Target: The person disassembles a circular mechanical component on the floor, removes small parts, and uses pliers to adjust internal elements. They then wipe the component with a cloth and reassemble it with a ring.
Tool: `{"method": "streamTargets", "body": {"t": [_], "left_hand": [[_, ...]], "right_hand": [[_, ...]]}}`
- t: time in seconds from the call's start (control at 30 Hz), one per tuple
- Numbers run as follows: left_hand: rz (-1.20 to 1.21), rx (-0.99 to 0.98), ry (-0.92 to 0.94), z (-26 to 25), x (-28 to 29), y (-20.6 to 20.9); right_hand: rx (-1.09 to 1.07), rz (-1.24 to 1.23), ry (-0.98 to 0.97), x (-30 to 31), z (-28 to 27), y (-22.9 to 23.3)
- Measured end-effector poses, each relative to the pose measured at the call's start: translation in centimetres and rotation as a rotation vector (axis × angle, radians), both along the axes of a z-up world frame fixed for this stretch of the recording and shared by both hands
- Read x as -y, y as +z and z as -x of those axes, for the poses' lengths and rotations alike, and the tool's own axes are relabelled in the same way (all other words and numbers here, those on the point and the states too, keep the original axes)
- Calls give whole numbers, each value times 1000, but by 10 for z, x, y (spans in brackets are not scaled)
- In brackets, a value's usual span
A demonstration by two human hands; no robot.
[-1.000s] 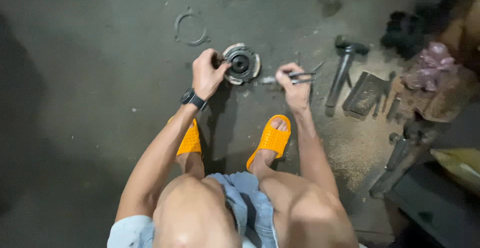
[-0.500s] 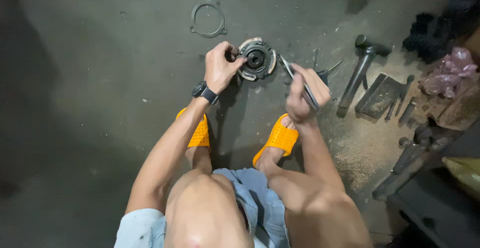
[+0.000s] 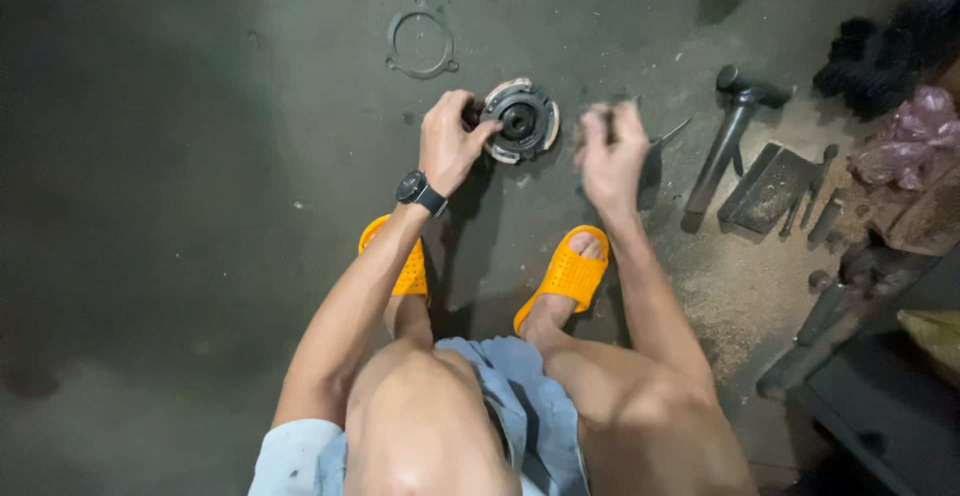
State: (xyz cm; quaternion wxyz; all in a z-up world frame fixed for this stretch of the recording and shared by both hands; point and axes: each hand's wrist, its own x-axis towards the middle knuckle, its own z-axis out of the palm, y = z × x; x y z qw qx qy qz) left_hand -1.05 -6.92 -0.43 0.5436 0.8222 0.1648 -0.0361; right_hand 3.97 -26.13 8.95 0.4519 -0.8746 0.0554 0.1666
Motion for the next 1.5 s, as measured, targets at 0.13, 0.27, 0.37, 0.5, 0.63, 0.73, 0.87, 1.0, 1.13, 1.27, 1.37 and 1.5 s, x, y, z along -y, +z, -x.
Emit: {"method": "streamTargets", "body": {"t": [0.13,0.27,0.37,0.5,0.63,0.73,0.87,1.0,1.13,1.27,1.37,1.5], "left_hand": [[-12,-28,-45,4,-1,-4],[-24,20,-49,3,0,-9],[-52,28,-61,5,0,-11],[-211,46,-153,7,0,0],[-201,41,-157,7,0,-5],[-304,88,-191,9,3,-2],[-487,229,-313,7,9,18],[-498,219,-475,7,10,26],[-542,218,-501,4,10,24],[-486,198,-452,3,13,19],[-572,172,-436,6,18,12],[-605,198,-435,5,22,7]], "right_hand": [[192,96,244,8,6,-57],[323,193,245,-6,3,-61],[255,329,240,-8,-2,-74],[160,323,190,-5,-5,-67],[166,323,174,-5,-1,-66],[149,435,196,-5,-1,-71],[104,253,111,-9,-4,-33],[47,-62,-115,12,-4,-6],[270,-11,112,26,26,-6],[424,-13,206,16,37,-4],[496,-25,230,4,37,33],[716,-166,321,11,46,6]]}}
